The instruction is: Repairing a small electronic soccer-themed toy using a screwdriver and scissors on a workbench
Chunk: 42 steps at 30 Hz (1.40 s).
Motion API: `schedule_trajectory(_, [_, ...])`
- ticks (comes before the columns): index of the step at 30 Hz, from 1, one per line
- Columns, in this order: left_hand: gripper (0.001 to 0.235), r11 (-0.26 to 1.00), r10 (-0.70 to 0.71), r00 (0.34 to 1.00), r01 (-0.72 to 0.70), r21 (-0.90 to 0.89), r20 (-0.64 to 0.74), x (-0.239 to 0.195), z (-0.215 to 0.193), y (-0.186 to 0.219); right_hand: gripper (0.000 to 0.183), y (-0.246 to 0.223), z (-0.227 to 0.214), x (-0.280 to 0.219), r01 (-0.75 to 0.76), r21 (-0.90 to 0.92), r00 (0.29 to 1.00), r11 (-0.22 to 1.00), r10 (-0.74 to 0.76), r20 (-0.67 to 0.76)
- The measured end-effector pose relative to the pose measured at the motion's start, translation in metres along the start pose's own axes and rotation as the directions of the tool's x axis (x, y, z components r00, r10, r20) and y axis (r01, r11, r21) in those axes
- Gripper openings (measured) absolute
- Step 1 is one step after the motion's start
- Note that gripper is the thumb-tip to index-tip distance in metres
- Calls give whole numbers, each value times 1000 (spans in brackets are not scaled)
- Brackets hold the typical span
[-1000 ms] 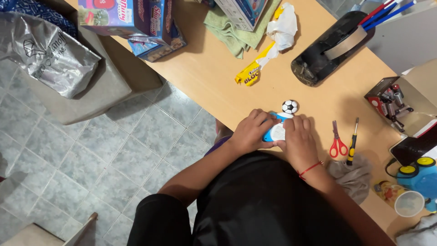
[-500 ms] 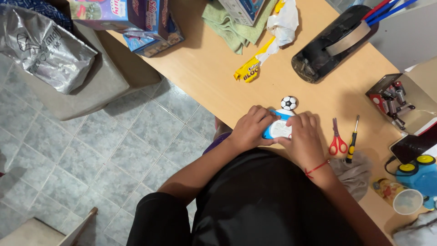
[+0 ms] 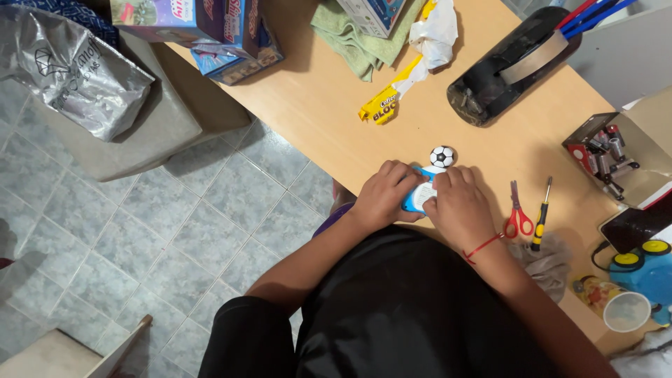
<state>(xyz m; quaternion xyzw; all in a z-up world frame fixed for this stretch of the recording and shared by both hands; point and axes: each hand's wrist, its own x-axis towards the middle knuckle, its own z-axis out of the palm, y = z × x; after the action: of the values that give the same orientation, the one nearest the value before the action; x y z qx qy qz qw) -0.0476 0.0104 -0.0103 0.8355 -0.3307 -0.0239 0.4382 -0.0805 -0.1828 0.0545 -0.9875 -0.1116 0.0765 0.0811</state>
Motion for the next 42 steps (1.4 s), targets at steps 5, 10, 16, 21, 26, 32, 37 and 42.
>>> schedule_trajectory(5, [63,1000,18,1000,-18,8,-19,2,-3,2,50,-6,-9,-1,-7,63,1000,998,5,19])
schedule_trajectory(10, [65,999,33,999,-33,4,-4,0,2,-4,54,-5,-3,-1,-14,23,1000,1000,15,-18])
schedule_trajectory(16, [63,999,34,999,-34,-8,-25,3,-2,-1,55,4,1,0,11,121,1000,993,-12,9])
schedule_trajectory(21, [62,999,49,999,-49,4,-12,7,-7,3,51,9,-16,5,39,257,998,966,-27,-49])
schedule_trajectory(26, [66,999,40,999,-40,-33,15,7,-10,1,28,30,-28,-17,-63,289,989,955,98,-108])
schedule_trajectory(32, [57,951,-24,1000,23,-308,1,14,-28,13,18,26,-32,-49,-143,401,971,905,207,-119])
schedule_trajectory(37, [43,766,-213,977,178,-618,17,-15,-39,-4,15,47,4,-91,-222,496,952,839,296,-75])
schedule_trajectory(42, [30,691,-587,808,470,-549,-48,-47,-88,14,14,48,14,-114,-277,580,927,766,372,-49])
